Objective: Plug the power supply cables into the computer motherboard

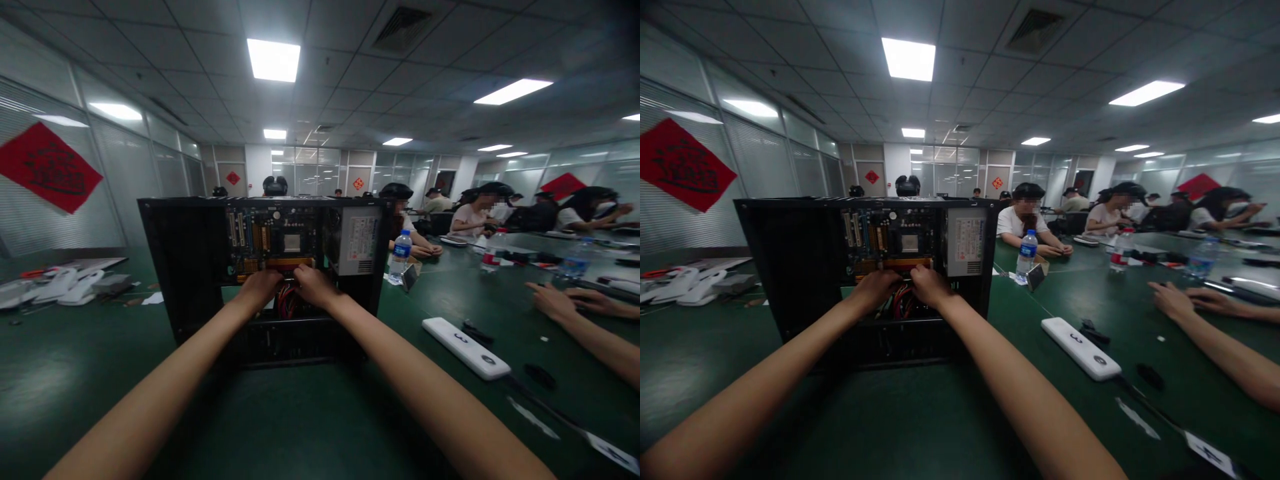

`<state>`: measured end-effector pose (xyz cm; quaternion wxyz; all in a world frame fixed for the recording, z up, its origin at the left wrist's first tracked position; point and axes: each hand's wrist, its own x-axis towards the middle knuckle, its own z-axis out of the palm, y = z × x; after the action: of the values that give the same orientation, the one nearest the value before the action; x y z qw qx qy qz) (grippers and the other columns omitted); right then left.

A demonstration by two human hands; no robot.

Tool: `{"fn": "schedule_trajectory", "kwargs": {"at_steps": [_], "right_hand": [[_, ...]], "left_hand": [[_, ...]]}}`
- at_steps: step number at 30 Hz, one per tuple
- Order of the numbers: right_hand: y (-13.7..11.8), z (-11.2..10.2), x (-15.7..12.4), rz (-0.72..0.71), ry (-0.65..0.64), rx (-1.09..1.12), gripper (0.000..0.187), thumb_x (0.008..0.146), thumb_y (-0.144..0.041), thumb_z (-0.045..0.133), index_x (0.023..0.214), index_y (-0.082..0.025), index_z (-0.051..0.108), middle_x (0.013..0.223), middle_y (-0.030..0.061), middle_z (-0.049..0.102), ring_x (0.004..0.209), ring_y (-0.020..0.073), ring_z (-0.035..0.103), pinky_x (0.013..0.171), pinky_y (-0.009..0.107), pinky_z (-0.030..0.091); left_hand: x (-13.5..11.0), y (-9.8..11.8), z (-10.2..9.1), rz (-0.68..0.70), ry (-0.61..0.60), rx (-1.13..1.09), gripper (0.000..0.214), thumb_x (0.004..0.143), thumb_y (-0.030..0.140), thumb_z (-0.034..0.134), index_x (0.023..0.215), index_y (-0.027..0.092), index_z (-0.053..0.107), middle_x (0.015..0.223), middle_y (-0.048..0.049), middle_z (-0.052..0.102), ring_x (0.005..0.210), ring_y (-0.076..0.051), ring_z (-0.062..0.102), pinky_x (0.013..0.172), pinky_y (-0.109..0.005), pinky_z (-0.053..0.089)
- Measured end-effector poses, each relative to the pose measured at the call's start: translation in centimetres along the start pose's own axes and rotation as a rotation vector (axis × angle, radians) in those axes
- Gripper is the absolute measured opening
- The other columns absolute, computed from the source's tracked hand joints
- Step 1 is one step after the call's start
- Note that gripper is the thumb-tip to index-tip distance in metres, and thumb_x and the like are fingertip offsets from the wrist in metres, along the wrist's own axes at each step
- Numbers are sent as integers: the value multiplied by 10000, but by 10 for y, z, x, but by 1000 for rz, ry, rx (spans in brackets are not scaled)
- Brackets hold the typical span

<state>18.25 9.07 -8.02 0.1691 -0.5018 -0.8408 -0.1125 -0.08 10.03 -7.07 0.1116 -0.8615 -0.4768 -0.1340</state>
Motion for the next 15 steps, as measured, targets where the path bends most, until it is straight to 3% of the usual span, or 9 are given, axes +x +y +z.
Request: {"fn": "schedule_trajectory", "kwargs": {"at_steps": [7,15], "right_hand": [[0,1,2,16,33,-36,203,883,-162,571,1081,-128,602,1177,121,626,1046,234,637,842,305,491],[-1,-3,1,58,-23,11,203,919,-154,537,1115,-147,587,1161,142,676,1090,249,642,862,306,464]], "left_hand": [[-1,2,1,2,9,-36,283,961,266,475,1072,203,727,1077,-126,724,991,-269,697,803,-330,508],[2,-3,5,28,44,-87,321,978,306,446,1032,195,742,1032,-117,745,964,-257,700,800,-316,492]]}}
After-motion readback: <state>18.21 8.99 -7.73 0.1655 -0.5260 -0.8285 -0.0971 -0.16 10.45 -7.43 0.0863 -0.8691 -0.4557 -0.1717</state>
